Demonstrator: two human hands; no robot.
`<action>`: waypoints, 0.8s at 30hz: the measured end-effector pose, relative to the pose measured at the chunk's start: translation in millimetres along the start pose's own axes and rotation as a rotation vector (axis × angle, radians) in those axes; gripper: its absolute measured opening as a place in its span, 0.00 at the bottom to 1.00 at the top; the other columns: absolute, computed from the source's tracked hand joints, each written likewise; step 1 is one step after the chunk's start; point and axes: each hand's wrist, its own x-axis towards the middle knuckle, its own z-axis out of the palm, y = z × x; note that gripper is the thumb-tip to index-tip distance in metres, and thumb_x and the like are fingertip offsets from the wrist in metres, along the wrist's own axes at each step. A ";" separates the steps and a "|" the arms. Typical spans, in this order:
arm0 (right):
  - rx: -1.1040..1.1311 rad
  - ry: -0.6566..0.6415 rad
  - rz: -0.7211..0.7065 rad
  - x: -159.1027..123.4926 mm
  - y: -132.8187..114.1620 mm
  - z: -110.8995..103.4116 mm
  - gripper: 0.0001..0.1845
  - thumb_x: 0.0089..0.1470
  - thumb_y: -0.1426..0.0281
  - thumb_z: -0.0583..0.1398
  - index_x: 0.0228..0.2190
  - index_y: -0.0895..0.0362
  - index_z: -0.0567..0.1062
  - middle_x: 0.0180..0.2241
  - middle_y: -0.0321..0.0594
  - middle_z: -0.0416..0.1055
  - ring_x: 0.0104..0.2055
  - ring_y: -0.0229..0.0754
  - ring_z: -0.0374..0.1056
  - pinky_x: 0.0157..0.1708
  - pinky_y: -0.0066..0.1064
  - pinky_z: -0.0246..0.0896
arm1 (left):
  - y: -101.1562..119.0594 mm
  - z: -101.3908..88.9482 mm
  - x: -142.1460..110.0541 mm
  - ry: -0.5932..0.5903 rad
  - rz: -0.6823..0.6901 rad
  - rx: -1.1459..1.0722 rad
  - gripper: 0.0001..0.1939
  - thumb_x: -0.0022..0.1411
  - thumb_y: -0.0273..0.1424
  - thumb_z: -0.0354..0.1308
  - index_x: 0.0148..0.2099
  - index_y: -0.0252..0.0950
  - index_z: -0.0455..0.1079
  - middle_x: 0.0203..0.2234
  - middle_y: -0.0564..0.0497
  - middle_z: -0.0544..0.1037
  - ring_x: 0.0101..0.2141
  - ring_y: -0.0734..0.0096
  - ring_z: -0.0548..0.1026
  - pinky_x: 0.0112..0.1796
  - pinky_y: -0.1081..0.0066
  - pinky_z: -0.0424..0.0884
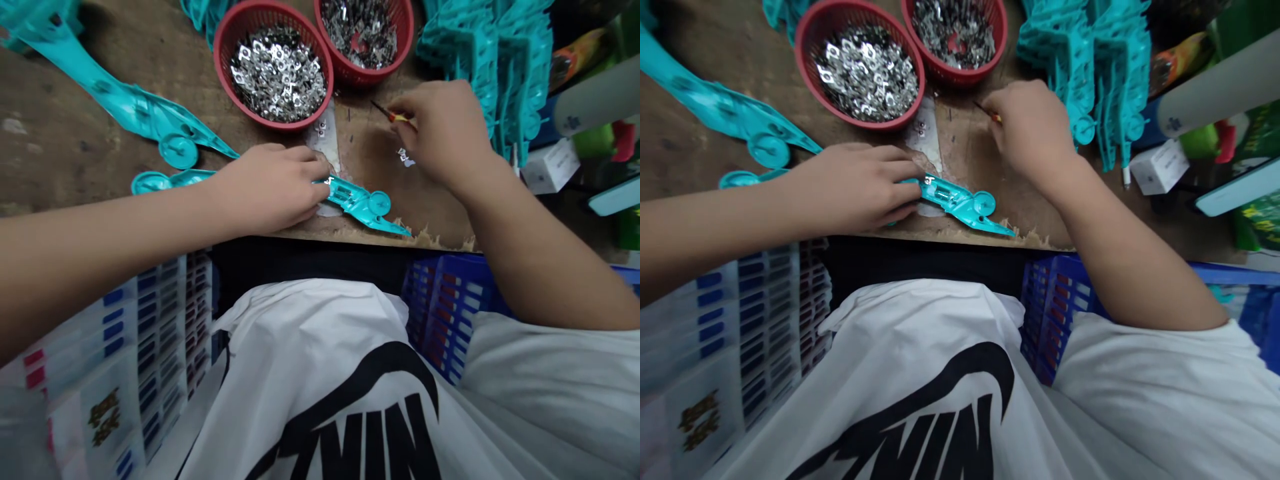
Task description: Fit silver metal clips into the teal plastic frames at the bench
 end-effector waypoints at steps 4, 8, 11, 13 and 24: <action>-0.098 -0.132 0.183 0.5 -3.3 1.9 0.25 0.82 0.81 0.60 0.71 0.76 0.85 0.69 0.82 0.82 0.75 0.80 0.81 0.69 0.58 0.80 | -3.0 1.1 5.8 0.031 0.039 0.024 0.19 0.87 0.29 0.56 0.66 0.41 0.86 0.73 0.38 0.85 0.74 0.36 0.83 0.69 0.39 0.86; -0.014 -0.097 0.181 3.5 -3.1 6.7 0.29 0.81 0.82 0.57 0.74 0.75 0.83 0.74 0.80 0.79 0.78 0.75 0.79 0.73 0.58 0.76 | -3.6 0.9 7.4 -0.044 0.000 0.093 0.19 0.89 0.31 0.53 0.63 0.39 0.86 0.76 0.37 0.83 0.73 0.35 0.83 0.68 0.42 0.87; 0.081 -0.078 0.137 -3.4 -5.1 0.3 0.29 0.76 0.83 0.62 0.72 0.68 0.87 0.70 0.70 0.85 0.73 0.69 0.81 0.73 0.53 0.74 | 1.7 -5.9 6.3 -0.071 -0.151 0.106 0.17 0.88 0.33 0.58 0.69 0.36 0.82 0.67 0.33 0.88 0.67 0.35 0.86 0.61 0.46 0.88; 0.140 -0.101 0.032 -12.0 -9.6 -5.4 0.31 0.72 0.83 0.66 0.71 0.61 0.89 0.64 0.59 0.90 0.67 0.66 0.85 0.68 0.48 0.75 | 5.2 -10.4 5.1 -0.046 -0.255 0.054 0.21 0.86 0.33 0.62 0.74 0.34 0.77 0.61 0.34 0.89 0.62 0.38 0.88 0.57 0.52 0.88; 0.042 -0.145 -0.229 -32.4 -32.7 7.9 0.18 0.72 0.71 0.66 0.55 0.53 0.95 0.53 0.53 0.92 0.52 0.62 0.84 0.45 0.42 0.67 | -5.5 4.6 1.4 0.002 -0.160 -0.053 0.21 0.85 0.34 0.61 0.74 0.40 0.82 0.72 0.37 0.86 0.68 0.35 0.88 0.63 0.48 0.87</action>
